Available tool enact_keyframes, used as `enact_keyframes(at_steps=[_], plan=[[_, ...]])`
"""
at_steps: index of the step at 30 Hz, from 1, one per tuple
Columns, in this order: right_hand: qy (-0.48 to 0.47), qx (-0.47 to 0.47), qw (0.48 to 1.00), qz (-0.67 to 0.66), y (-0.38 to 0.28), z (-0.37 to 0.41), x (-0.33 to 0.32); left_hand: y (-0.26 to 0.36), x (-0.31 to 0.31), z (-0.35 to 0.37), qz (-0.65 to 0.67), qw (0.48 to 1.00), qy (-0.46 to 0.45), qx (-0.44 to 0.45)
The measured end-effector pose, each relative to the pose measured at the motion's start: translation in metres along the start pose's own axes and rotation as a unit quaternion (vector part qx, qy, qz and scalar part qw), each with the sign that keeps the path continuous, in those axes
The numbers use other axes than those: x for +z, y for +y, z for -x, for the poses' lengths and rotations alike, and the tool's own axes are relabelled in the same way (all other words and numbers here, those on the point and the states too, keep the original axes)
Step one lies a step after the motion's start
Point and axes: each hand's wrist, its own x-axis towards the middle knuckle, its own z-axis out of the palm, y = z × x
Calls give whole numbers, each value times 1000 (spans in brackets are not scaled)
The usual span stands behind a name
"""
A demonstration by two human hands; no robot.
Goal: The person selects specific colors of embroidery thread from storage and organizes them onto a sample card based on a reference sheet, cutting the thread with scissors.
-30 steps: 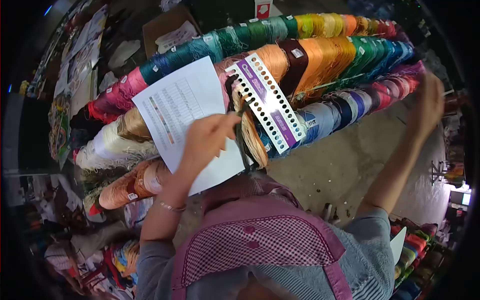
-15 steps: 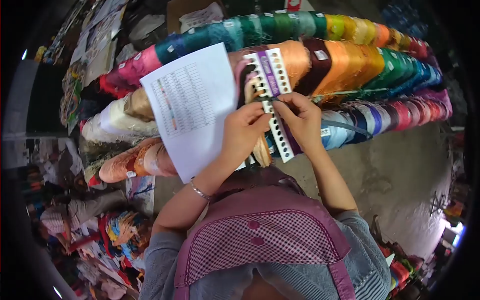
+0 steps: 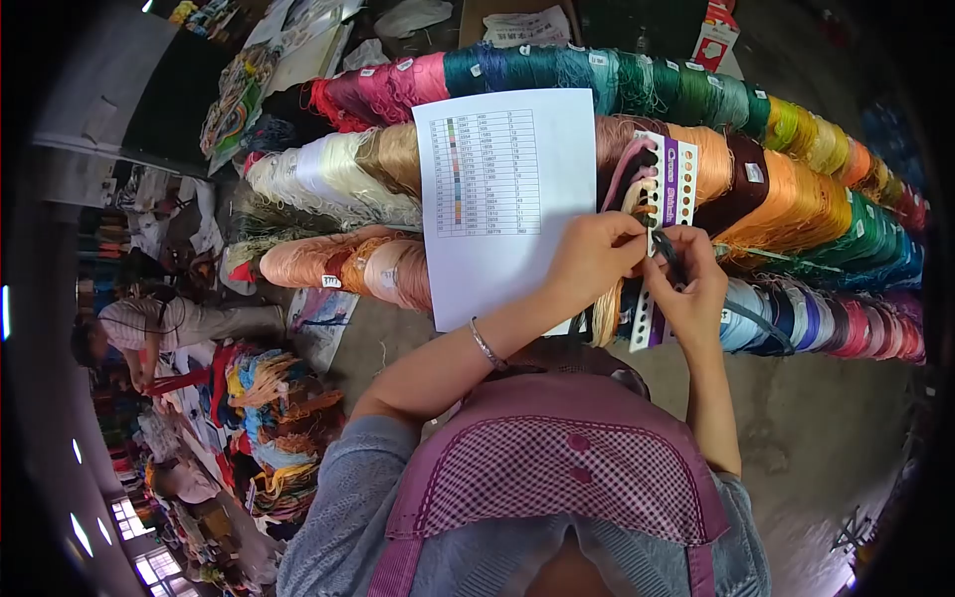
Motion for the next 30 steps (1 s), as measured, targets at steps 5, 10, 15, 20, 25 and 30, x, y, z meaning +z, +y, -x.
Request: enact_keyframes(at_steps=[5, 10, 15, 20, 25, 30], plan=[[14, 15, 998, -55, 3, 1, -2, -1, -13, 1, 155, 986, -25, -57], [14, 23, 999, -47, 3, 1, -4, -1, -18, 7, 177, 983, -38, -11], [-7, 55, 997, -52, 6, 3, -6, 17, -34, 19, 391, 900, -182, -61], [-28, 37, 981, -189, -12, 3, -13, 22, -6, 12, -48, 983, -165, -60], [143, -21, 989, 13, -2, 2, -28, 5, -1, 10, -63, 985, -106, 122], [-11, 137, 977, -164, 25, 5, -35, 2, 3, 16, -35, 973, -84, 213]])
